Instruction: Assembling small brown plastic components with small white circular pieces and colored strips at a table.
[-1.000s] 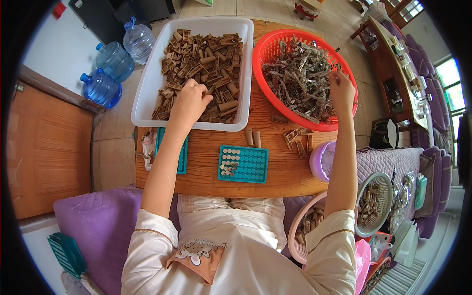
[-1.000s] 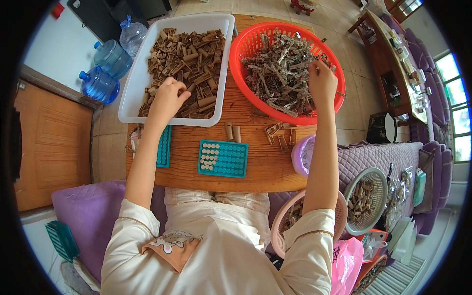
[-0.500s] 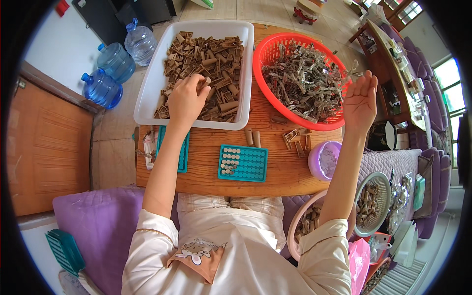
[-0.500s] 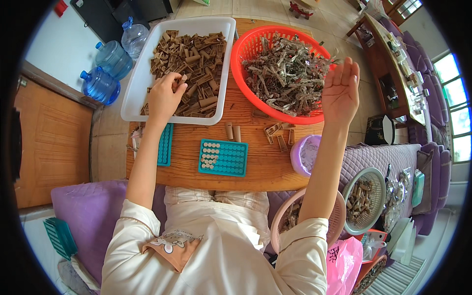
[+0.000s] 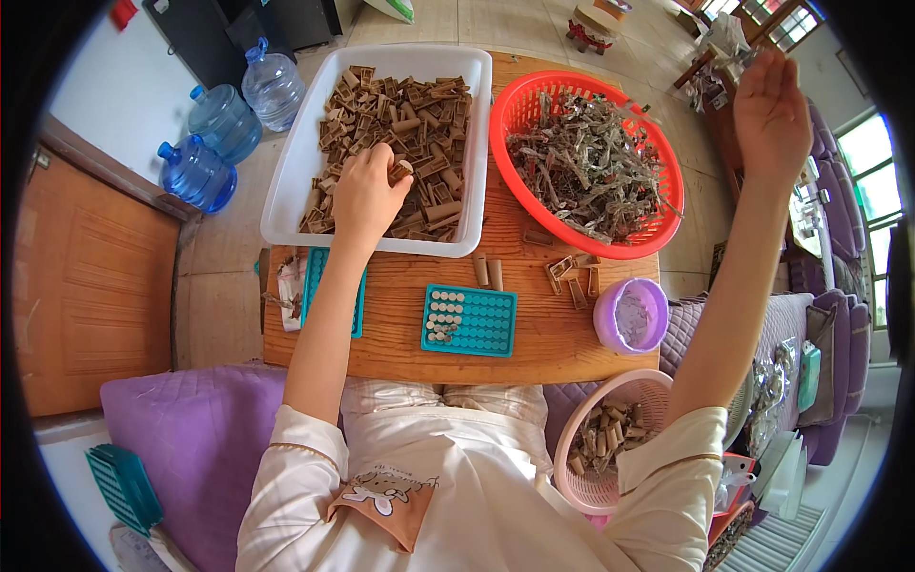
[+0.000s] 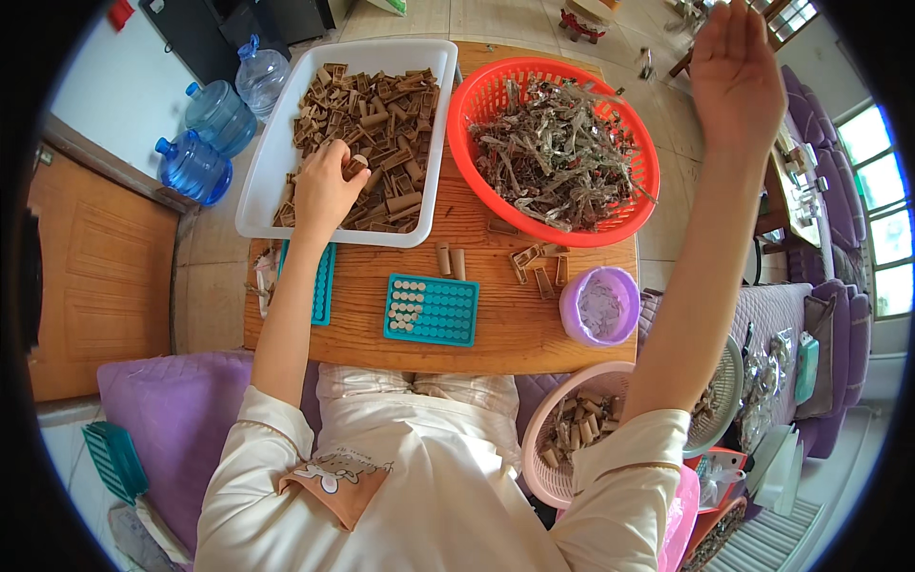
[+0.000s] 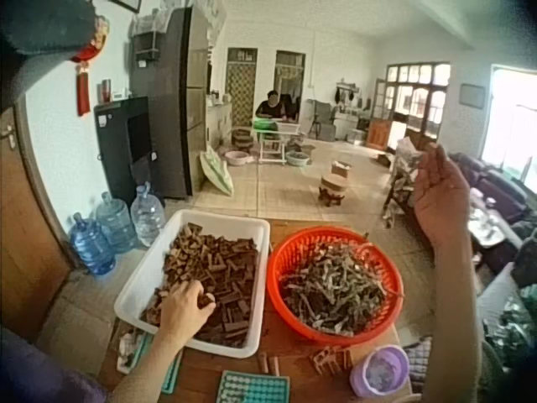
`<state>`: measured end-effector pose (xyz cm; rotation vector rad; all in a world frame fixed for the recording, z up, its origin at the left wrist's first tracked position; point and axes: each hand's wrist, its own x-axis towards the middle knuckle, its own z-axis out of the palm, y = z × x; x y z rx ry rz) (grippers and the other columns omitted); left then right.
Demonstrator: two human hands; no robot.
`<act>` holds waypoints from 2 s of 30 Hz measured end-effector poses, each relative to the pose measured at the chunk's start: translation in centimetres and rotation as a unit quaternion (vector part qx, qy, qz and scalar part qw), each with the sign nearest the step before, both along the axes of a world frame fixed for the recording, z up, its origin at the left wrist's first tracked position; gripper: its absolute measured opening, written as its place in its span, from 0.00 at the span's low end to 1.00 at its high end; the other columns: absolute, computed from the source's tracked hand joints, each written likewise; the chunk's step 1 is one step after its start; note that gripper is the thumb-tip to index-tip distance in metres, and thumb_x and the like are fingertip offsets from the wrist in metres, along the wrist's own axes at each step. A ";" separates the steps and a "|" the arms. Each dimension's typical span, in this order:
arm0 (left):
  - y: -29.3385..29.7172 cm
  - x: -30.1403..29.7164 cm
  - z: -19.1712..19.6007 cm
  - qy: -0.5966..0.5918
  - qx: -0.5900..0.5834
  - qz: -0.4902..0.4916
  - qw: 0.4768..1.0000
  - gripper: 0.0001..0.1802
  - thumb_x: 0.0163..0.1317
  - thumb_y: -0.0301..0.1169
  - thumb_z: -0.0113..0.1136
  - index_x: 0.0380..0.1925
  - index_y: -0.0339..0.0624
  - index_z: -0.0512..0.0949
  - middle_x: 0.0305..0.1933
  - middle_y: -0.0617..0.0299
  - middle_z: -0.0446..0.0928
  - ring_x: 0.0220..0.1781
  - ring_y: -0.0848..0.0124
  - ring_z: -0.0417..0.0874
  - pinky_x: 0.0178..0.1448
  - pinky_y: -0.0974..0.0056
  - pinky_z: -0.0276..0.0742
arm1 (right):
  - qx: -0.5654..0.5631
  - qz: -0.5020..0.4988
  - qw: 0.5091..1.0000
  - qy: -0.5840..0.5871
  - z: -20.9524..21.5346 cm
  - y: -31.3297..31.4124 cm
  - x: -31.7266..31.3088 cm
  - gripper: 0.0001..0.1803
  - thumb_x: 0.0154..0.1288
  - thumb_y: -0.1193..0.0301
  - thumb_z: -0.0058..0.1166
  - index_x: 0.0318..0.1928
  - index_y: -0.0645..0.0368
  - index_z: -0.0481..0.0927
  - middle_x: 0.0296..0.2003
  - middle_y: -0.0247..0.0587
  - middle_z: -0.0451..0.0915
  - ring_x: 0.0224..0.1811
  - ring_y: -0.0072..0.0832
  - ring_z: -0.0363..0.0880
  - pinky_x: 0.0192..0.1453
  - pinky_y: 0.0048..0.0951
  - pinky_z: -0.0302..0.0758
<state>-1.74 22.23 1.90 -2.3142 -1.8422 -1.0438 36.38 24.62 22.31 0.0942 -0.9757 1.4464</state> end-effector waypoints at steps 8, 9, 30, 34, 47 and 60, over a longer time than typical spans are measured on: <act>0.2 -0.1 0.0 -0.087 -0.090 -0.032 0.992 0.10 0.54 0.31 0.54 0.28 0.39 0.64 0.25 0.54 0.73 0.28 0.56 0.76 0.28 0.57 0.69 | 0.049 -0.007 0.999 -0.013 1.1 0.7 -0.3 0.14 0.60 0.75 0.37 0.44 0.68 0.68 0.45 0.51 0.71 0.52 0.40 0.67 0.53 0.37 0.66; 0.5 0.7 0.2 -0.091 -0.089 -0.044 0.991 0.10 0.54 0.31 0.54 0.28 0.39 0.64 0.25 0.54 0.73 0.28 0.56 0.76 0.28 0.57 0.69 | 0.002 -0.235 0.942 -0.241 -1.1 0.8 1.6 0.14 0.59 0.75 0.39 0.45 0.66 0.69 0.44 0.48 0.73 0.49 0.36 0.69 0.51 0.32 0.67; 0.1 -0.2 0.6 -0.107 -0.132 -0.007 0.986 0.09 0.54 0.33 0.52 0.28 0.39 0.69 0.24 0.53 0.76 0.26 0.58 0.77 0.29 0.60 0.71 | -0.207 -0.307 0.801 -0.471 -11.4 -1.6 0.5 0.17 0.54 0.81 0.44 0.47 0.65 0.72 0.47 0.40 0.72 0.45 0.23 0.71 0.51 0.23 0.66; -0.2 -0.3 0.7 -0.100 -0.142 -0.005 0.985 0.08 0.54 0.32 0.53 0.27 0.39 0.69 0.24 0.53 0.76 0.26 0.58 0.77 0.29 0.60 0.71 | -0.229 -0.196 0.881 -0.364 -11.0 -3.0 -0.7 0.20 0.57 0.79 0.42 0.52 0.64 0.68 0.50 0.38 0.70 0.51 0.22 0.68 0.53 0.24 0.65; -0.1 -0.4 0.4 -0.124 -0.113 -0.013 0.986 0.08 0.54 0.31 0.53 0.28 0.39 0.68 0.20 0.53 0.74 0.23 0.58 0.76 0.27 0.60 0.69 | -0.230 -0.204 0.876 -0.372 -10.7 -3.9 -1.5 0.20 0.60 0.74 0.42 0.54 0.62 0.66 0.50 0.37 0.70 0.18 0.07 0.55 0.18 0.08 0.53; 0.2 -0.5 0.3 -0.124 -0.107 -0.011 0.986 0.08 0.54 0.32 0.52 0.28 0.39 0.69 0.16 0.54 0.72 0.19 0.60 0.74 0.25 0.60 0.67 | -0.125 -0.454 0.347 -0.811 -12.2 -2.3 -1.5 0.19 0.49 0.66 0.51 0.45 0.52 0.75 0.36 0.47 0.77 0.38 0.39 0.75 0.43 0.32 0.70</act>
